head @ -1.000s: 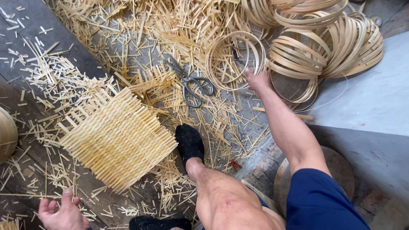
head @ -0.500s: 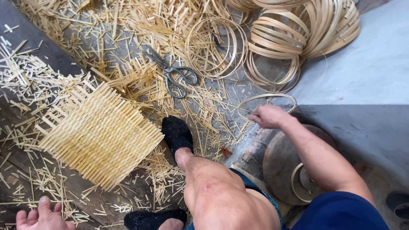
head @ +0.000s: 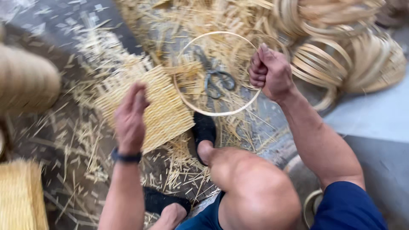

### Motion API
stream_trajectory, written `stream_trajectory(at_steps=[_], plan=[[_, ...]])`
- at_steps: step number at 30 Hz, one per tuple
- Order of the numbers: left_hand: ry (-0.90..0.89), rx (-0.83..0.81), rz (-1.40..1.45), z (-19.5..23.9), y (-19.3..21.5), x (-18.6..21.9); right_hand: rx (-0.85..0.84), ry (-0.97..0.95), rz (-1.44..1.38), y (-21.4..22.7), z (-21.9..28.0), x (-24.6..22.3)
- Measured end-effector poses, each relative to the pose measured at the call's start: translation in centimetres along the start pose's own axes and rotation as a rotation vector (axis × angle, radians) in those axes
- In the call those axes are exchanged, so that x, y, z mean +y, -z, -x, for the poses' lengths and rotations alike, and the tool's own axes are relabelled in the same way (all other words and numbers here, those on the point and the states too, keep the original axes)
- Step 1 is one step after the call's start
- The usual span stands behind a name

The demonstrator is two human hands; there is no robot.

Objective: The person sits on the floor and repeatedly trims the edges of woven bamboo trays using shears. They place each finished tray into a stack and continue the process with new trays.

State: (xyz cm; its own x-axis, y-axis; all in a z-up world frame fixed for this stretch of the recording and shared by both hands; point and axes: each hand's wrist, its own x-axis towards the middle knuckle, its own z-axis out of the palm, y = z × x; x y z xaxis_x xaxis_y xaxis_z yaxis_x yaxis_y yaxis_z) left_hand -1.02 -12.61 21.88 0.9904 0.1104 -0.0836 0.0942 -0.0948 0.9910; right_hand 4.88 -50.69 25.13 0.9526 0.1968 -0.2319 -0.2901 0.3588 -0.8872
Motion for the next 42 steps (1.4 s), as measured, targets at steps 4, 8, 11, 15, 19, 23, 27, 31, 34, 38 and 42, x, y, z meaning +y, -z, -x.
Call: stream_trajectory(at_steps=[4,8,11,15,19,23,27,31,34,38,42], plan=[[0.279,-0.031,0.691,-3.3,-0.6,1.0,-0.263,-0.125,0.083,-7.0,-5.8,-0.5],[0.303,0.061,0.991,-2.0,1.5,-1.2,-0.222,-0.222,0.186,-11.4,-7.8,-0.5],[0.299,0.109,1.074,-0.6,2.8,-2.1,-0.201,-0.211,0.294,-13.9,-8.2,-0.1],[0.273,0.108,1.242,1.0,4.8,-3.0,-0.191,-0.158,0.403,-16.3,-9.3,0.8],[0.243,0.146,1.283,1.7,7.1,-3.8,-0.389,-0.233,0.474,-17.9,-9.3,0.1],[0.253,0.303,1.381,1.6,10.0,-3.1,-0.458,1.243,1.379,-20.5,-5.5,0.5],[0.236,0.302,1.467,1.8,11.5,-0.9,-0.938,1.169,1.486,-22.3,-0.2,3.3],[0.207,0.498,0.448,1.7,10.3,3.0,-0.857,1.132,1.303,-23.7,1.4,3.1],[0.170,0.166,0.169,2.2,8.0,6.5,-0.879,1.158,1.277,-25.4,1.1,2.3],[0.420,-0.214,0.406,3.1,5.9,9.8,-0.706,1.317,1.140,-27.2,0.9,1.9],[0.407,-0.094,0.261,3.6,5.2,9.6,-0.575,1.252,1.201,-26.8,1.6,3.3]])
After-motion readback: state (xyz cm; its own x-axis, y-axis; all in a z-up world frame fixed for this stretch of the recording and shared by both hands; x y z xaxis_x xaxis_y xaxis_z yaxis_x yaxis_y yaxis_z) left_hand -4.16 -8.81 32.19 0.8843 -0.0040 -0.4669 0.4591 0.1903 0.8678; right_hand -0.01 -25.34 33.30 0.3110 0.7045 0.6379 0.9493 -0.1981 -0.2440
